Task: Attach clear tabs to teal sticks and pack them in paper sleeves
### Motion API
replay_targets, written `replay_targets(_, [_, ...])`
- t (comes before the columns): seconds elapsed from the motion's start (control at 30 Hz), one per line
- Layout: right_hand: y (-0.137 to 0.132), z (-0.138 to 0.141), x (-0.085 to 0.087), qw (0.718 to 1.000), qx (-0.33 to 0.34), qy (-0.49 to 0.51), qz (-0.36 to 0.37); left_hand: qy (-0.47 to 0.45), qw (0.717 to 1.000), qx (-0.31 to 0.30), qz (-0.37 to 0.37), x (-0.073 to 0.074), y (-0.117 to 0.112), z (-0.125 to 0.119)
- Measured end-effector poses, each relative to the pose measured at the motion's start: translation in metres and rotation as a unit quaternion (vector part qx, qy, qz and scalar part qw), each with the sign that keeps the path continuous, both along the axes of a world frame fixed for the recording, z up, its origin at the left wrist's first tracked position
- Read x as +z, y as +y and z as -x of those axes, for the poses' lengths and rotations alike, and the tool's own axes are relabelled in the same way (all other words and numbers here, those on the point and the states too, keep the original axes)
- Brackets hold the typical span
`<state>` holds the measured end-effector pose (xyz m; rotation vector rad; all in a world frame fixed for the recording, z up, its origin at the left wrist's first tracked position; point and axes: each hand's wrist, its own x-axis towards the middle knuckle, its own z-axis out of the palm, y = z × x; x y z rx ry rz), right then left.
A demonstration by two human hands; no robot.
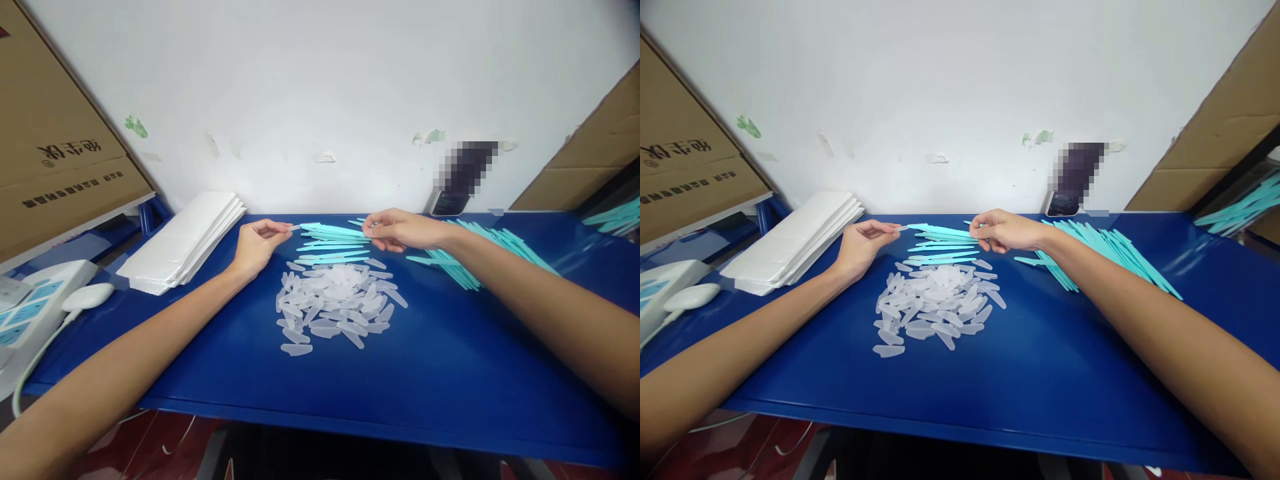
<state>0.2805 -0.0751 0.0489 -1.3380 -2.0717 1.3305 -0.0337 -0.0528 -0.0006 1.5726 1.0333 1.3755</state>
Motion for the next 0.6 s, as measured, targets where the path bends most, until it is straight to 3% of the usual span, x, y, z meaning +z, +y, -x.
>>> replay_targets(0.33, [0.0031, -0.0006, -0.0060, 0.999, 0.016, 0.017, 0.023, 0.037, 0.999, -0.011, -0.021, 0.0021, -0.0025, -0.0012])
replay_targets(0.6, [0.0007, 0.0067, -0.0057, 0.999, 0.034, 0.033, 0.018, 0.096, 0.992, -0.066, -0.044, 0.0013, -0.0092, -0.0057])
